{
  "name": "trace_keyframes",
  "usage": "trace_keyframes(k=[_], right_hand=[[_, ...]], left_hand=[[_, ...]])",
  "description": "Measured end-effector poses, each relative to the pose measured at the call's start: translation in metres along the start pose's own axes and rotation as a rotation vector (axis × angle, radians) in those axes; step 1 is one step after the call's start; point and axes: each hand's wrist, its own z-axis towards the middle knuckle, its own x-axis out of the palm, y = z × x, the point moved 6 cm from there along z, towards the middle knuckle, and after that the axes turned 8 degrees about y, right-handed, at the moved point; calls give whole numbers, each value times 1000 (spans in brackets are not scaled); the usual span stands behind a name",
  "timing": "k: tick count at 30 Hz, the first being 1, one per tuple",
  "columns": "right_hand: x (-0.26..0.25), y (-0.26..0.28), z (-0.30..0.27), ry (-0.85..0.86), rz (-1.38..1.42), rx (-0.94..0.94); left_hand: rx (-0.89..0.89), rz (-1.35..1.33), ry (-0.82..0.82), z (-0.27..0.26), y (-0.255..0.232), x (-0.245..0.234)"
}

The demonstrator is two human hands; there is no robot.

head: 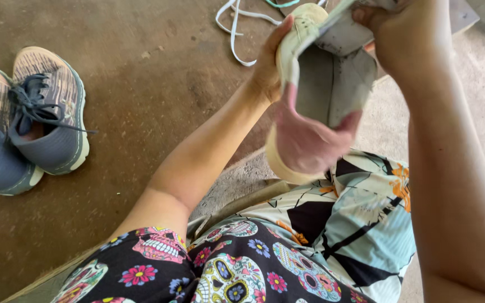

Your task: The person unlaces a pair of gray sneakers, then picks up a white sneaker with pink accents and begins threading a white lace through its eyelets. The person works on one shoe at a time, handling the laces and shoes by hand.

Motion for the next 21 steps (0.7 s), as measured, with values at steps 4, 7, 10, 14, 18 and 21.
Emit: trace_keyframes(k=[4,7,10,14,18,21], right_hand=[[3,10,-12,-58,-40,-214],[5,13,-9,-82,10,-229],[4,27,-10,-96,-79,-226],[-6,47,-17,-62,-195,-213],[-21,52,-34,-81,-341,-217],[-26,54,-57,-205,-454,-328]], left_hand=[[75,265,-138,-5,-6,-9],[-98,-89,-48,1,1,-8],[-136,-320,154,1,3,7],[-126,-226,-147,-1,3,9],[-90,97,11,31,-20,41],[-45,502,17,51,-41,48]])
